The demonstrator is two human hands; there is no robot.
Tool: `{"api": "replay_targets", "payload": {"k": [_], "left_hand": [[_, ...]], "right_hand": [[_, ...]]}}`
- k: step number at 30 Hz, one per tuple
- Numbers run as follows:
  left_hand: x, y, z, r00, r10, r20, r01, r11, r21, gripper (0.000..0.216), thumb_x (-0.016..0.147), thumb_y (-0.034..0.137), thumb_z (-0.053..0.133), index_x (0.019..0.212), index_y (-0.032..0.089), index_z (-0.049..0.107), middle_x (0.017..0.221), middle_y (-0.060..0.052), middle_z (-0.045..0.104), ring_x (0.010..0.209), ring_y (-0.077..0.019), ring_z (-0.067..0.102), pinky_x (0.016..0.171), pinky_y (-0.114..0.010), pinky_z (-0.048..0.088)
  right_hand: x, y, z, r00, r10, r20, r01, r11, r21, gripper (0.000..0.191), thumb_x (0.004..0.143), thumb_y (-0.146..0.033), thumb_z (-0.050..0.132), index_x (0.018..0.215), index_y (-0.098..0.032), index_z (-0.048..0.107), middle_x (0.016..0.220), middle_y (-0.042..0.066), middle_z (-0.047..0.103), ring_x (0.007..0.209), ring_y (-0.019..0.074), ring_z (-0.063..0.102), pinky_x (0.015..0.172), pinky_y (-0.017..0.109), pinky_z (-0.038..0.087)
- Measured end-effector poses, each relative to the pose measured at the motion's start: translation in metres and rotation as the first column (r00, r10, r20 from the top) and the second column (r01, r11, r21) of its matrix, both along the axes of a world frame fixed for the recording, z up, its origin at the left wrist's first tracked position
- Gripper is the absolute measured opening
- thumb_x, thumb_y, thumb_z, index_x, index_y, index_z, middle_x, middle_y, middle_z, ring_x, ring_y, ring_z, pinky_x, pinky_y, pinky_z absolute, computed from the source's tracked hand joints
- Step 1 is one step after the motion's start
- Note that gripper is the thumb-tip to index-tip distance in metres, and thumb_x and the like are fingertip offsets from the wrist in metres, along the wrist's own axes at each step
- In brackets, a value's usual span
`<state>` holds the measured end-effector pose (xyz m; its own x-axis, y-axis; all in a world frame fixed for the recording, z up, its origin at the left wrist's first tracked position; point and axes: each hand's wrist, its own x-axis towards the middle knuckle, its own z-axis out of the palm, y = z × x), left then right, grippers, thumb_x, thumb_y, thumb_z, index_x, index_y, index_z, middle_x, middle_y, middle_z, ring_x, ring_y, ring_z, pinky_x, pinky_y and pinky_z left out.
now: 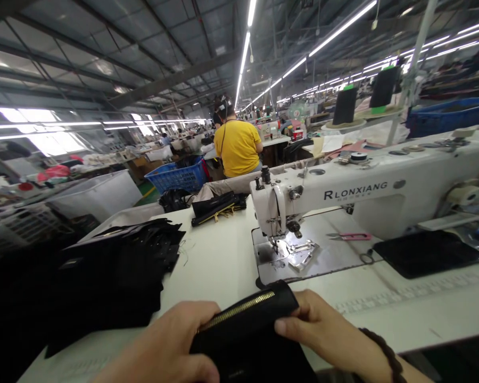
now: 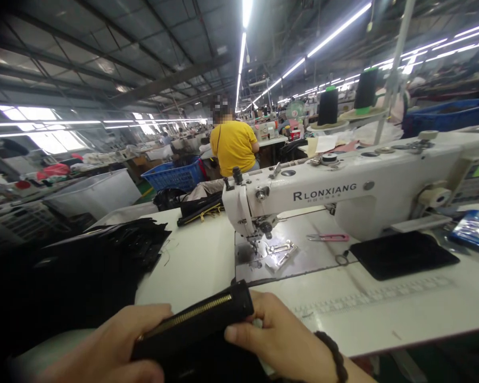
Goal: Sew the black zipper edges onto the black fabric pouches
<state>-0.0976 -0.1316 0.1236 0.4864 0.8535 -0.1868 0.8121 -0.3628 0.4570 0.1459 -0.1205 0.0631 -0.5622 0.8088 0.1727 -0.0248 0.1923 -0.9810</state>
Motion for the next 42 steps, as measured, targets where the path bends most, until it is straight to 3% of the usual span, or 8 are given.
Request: {"api": "replay_targets", "payload": {"k": [2,7,11,16,20,30,36,42], "left_hand": [[0.003,0.016,-0.004,0.998,0.054,-0.012,-0.055,0.979,-0.197,0.023,0.061,0.037,0.068,0.071,0.019,0.057,0.067,0.006,0.055,0.061,-0.012,0.049,0.048,-0.015,0.035],[-0.007,0.045,-0.029,0.99,0.143,0.011,-0.125,0.899,-0.419,0.029,0.052,0.032,0.073,0.073,0.016,0.058,0.062,0.007,0.05,0.06,-0.0115,0.044,0.048,-0.016,0.031],[-0.01,0.051,-0.042,0.986,0.161,0.029,-0.134,0.898,-0.419,0.022,0.057,0.029,0.069,0.071,0.015,0.058,0.062,0.005,0.053,0.06,-0.013,0.047,0.048,-0.018,0.031],[0.016,0.057,-0.026,0.982,0.006,0.187,0.052,0.951,-0.304,0.044,0.056,0.029,0.073,0.097,0.021,0.06,0.093,0.001,0.06,0.086,-0.0193,0.051,0.075,-0.022,0.037],[0.043,0.065,-0.021,0.93,-0.024,0.366,0.149,0.937,-0.317,0.031,0.07,0.029,0.061,0.098,0.018,0.061,0.087,0.001,0.061,0.082,-0.0185,0.052,0.072,-0.023,0.038],[0.041,0.067,-0.026,0.9,0.107,0.422,0.053,0.935,-0.35,0.029,0.08,0.037,0.047,0.081,0.011,0.06,0.073,-0.001,0.059,0.069,-0.0163,0.052,0.063,-0.023,0.038],[0.046,0.062,-0.023,0.869,0.11,0.483,0.069,0.939,-0.338,0.032,0.075,0.04,0.052,0.087,0.011,0.058,0.082,-0.004,0.06,0.076,-0.0185,0.052,0.068,-0.025,0.039],[0.052,0.057,-0.024,0.923,0.149,0.356,-0.065,0.969,-0.237,0.032,0.079,0.041,0.042,0.066,0.013,0.053,0.061,0.001,0.047,0.059,-0.0129,0.043,0.054,-0.022,0.034]], "right_hand": [[-0.004,0.009,-0.011,1.0,-0.003,-0.02,0.001,0.994,-0.113,0.026,0.079,-0.037,0.051,0.07,-0.015,0.063,0.071,0.0,0.059,0.068,0.016,0.054,0.064,0.025,0.044],[-0.007,0.02,-0.024,0.963,-0.232,0.137,0.228,0.973,0.043,0.029,0.074,-0.027,0.053,0.048,-0.016,0.049,0.059,-0.002,0.052,0.058,0.0116,0.047,0.055,0.021,0.038],[-0.006,0.022,-0.024,0.941,-0.277,0.195,0.258,0.959,0.114,0.026,0.075,-0.022,0.054,0.049,-0.016,0.052,0.065,-0.001,0.055,0.061,0.0115,0.05,0.055,0.021,0.038],[-0.015,0.022,-0.021,0.925,-0.307,0.225,0.262,0.942,0.208,0.016,0.074,-0.018,0.058,0.059,-0.017,0.062,0.072,0.001,0.057,0.067,0.0119,0.053,0.061,0.021,0.039],[-0.022,0.02,-0.017,0.899,-0.336,0.28,0.259,0.925,0.278,0.018,0.076,-0.021,0.057,0.059,-0.017,0.062,0.072,0.001,0.056,0.065,0.0115,0.052,0.059,0.022,0.037],[-0.001,0.015,-0.013,0.917,-0.202,0.344,0.161,0.976,0.144,0.036,0.082,-0.027,0.047,0.049,-0.017,0.034,0.059,-0.004,0.044,0.054,0.0074,0.041,0.051,0.02,0.03],[-0.006,0.008,-0.015,0.852,-0.302,0.427,0.24,0.951,0.194,0.038,0.081,-0.03,0.044,0.048,-0.018,0.03,0.047,-0.006,0.033,0.045,0.0071,0.028,0.042,0.022,0.021],[-0.008,0.008,-0.016,0.821,-0.342,0.456,0.242,0.933,0.265,0.038,0.08,-0.031,0.044,0.048,-0.018,0.029,0.046,-0.006,0.032,0.045,0.0071,0.026,0.043,0.023,0.02]]}}
